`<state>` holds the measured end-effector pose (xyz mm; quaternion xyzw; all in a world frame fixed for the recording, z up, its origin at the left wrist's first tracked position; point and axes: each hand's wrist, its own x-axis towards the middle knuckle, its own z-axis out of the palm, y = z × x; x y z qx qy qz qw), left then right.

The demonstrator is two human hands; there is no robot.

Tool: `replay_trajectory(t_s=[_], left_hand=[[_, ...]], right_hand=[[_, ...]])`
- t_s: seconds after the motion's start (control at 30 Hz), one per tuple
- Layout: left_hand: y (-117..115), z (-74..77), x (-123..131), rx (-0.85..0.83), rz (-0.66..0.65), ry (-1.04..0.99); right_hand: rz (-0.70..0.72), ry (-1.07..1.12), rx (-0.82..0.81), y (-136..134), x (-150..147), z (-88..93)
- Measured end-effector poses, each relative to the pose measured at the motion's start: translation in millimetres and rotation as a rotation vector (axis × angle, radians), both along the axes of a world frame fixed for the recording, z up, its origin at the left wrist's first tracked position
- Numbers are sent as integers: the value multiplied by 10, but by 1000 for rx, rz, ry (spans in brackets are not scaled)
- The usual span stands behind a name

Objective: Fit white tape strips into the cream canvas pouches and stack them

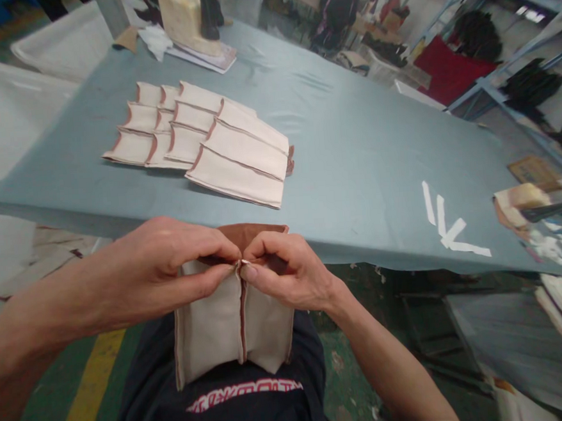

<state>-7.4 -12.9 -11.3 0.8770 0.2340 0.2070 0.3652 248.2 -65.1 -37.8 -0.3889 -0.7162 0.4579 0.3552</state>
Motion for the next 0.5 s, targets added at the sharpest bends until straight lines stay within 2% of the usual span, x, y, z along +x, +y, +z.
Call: replay_trajectory(t_s=[0.13,0.2,0.33,0.43,0.5], left_hand=[[-67,-14,48,126,72,-10],[-99,-1,92,113,124,-31],[-101,33,170,-154,176,-95],[-46,85,183,-359,140,-37],[-12,135,166,-432,105,8]], right_hand=[[-61,22,21,-18,-65,12],[-96,56,5,-32,-115,10],[-122,131,-106,-40,-225,18],[-131,126,-142,-23,-278,53],[-108,108,-163,-23,-284,89]])
